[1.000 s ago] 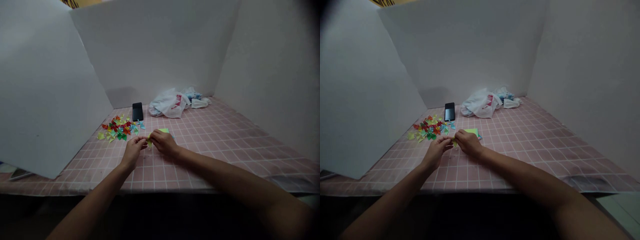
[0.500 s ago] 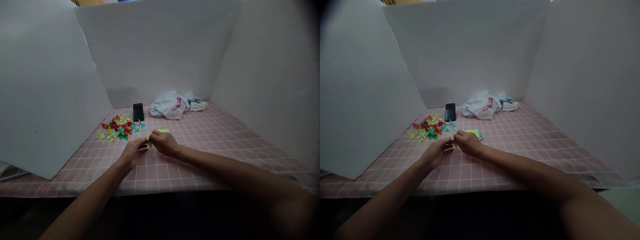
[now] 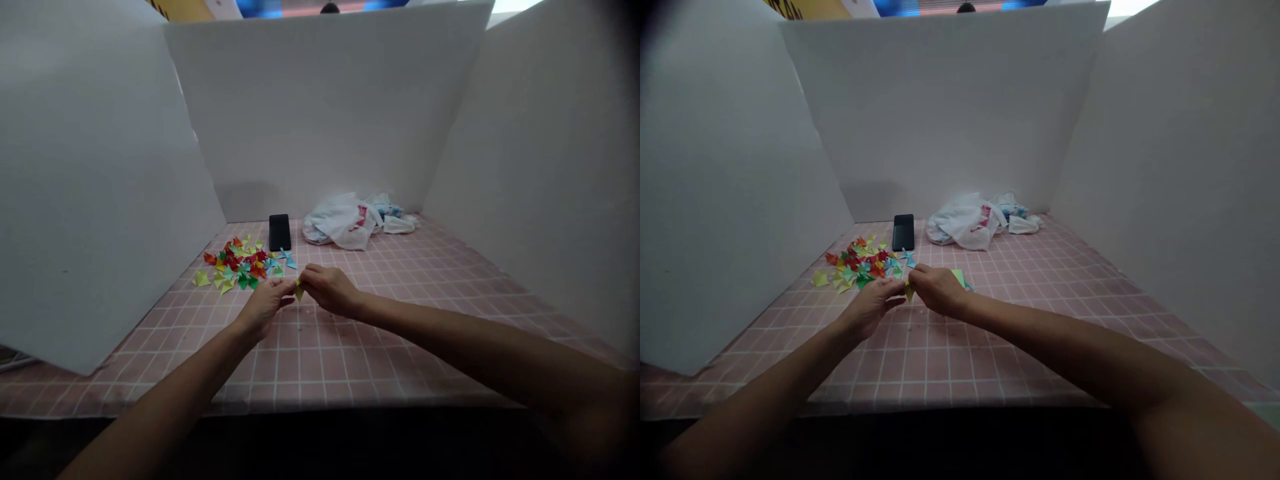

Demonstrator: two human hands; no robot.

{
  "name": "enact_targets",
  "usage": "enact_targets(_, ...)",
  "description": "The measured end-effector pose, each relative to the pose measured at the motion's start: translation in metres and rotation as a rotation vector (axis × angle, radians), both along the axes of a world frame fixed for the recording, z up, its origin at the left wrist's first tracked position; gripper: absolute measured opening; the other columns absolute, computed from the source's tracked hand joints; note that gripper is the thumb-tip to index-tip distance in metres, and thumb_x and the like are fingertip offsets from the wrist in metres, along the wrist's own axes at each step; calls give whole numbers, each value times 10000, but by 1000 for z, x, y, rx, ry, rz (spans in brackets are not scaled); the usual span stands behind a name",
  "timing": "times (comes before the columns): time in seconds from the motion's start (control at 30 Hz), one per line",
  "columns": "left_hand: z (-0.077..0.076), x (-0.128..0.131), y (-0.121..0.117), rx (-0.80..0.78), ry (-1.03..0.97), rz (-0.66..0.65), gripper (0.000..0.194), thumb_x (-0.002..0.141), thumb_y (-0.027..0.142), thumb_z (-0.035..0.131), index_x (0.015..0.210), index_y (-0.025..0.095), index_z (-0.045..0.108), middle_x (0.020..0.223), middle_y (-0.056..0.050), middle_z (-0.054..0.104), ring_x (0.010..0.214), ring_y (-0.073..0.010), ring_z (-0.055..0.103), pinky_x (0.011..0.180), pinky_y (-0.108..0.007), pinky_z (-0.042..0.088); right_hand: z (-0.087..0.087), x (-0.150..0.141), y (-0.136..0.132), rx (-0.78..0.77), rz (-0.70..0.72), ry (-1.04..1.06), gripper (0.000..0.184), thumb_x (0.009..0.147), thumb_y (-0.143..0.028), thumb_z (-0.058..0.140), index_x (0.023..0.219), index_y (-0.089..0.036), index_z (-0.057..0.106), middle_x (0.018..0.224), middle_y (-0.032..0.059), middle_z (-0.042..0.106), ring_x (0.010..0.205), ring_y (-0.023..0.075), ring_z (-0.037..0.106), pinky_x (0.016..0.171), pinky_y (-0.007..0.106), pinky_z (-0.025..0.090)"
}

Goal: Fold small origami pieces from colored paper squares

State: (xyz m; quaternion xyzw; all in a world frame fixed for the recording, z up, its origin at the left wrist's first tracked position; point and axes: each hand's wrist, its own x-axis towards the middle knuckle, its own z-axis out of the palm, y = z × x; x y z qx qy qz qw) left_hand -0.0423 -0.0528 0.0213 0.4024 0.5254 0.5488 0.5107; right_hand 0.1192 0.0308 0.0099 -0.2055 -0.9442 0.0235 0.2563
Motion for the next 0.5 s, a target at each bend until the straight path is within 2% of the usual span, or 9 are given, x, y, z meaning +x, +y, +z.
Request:
enact_targets(0.17,-8,-16,25,90,110,97,260,631,411,784,650,169,692,711,-35,666,715,-176,580,752,-319,448,4,-19,20,-55,-19,-12,141,970,-143,514,908,-152,641,924,71,665,770,156,568,669,253,347)
enact_targets(0.3,-18,-30,41,222,193,253,268,726,450,715,763,187,682,768,-26,637,756,-188,556,756,-317,441,11,-41,46,-64,-72,-25,139,954,-142,551,881,-136,669,910,80,670,765,161,568,675,261,349)
enact_targets(0.4,-24,-32,40,336,272,345,194,783,399,695,815,211,659,822,-19,620,822,-197,549,808,-312,426,19,-64,72,-58,-111,-3,149,955,-168,562,890,-141,694,948,92,668,818,177,577,710,271,365)
enact_targets(0.5,-26,-26,32,409,352,299,123,788,333,702,763,217,665,790,-18,619,786,-196,557,791,-306,420,27,-95,101,-62,-153,12,163,943,-168,568,886,-136,718,1008,118,662,889,201,580,751,286,386)
